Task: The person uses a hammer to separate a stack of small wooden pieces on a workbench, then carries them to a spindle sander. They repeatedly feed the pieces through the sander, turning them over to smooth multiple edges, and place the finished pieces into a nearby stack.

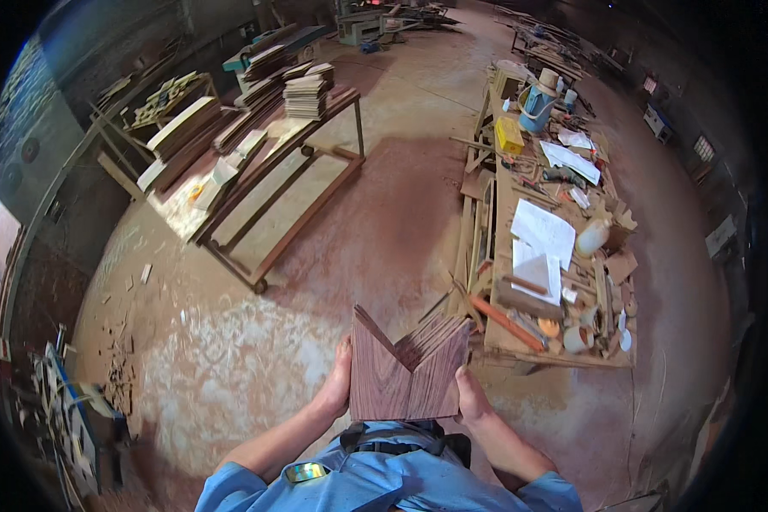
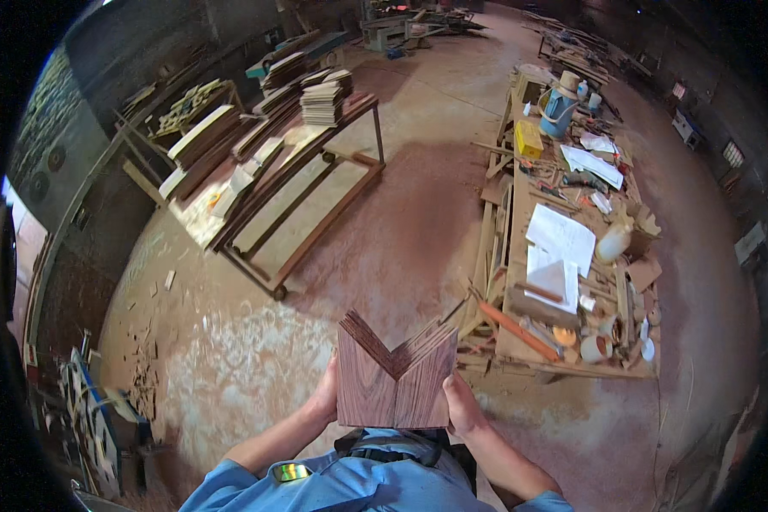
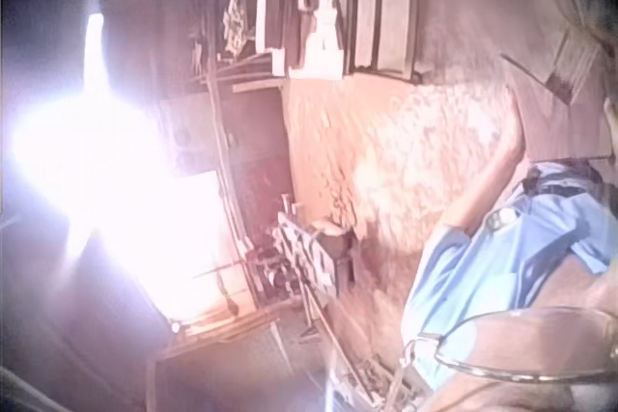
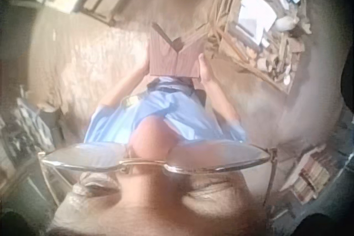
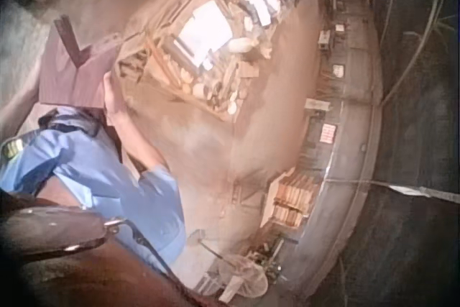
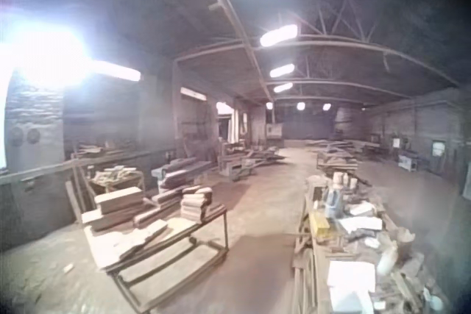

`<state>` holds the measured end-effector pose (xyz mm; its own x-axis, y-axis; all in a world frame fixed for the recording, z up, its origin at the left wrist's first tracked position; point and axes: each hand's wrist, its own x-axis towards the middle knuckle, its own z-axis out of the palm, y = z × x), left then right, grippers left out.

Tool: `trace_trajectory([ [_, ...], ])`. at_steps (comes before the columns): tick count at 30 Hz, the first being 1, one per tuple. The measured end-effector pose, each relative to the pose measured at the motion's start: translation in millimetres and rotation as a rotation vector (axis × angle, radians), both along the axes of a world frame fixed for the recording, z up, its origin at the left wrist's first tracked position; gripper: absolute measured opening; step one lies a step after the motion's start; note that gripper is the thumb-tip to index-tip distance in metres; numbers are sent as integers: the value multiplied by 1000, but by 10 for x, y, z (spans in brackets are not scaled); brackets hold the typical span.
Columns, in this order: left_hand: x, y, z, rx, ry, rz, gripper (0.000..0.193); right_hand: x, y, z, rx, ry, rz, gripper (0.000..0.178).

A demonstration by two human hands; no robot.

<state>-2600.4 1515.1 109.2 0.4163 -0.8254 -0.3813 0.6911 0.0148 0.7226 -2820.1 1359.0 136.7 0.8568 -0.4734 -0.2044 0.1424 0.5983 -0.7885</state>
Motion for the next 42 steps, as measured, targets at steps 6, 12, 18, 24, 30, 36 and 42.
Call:
trace_trajectory([
  [6, 1818, -1598, 37, 41, -58, -42, 75, 1739, -1617, -83, -20, 29, -9, 74],
  [12, 3321, -3223, 72, 75, -118, 47, 77, 3380, -3206, -132, 31, 15, -17, 72],
  [18, 4802, -5158, 159, 39, -186, -26, 72, 4657, -4874, -171, -69, 115, -110, 74],
  [24, 5898, -6747, 174, 5, -298, -114, 73, 5707, -6273, 115, 56, 165, -182, 75],
  [30, 6898, -8625, -49, -21, -218, -142, 72, 6738, -8121, -136, -69, 117, -179, 73],
  [36, 7853, -10060, -17, 42, -187, -17, 70, 7858, -9868, -69, 6, 214, -70, 81],
  [42, 9116, -11225, -28, 15, -109, 178, 66, 9354, -11384, -60, -32, 164, 125, 78],
])
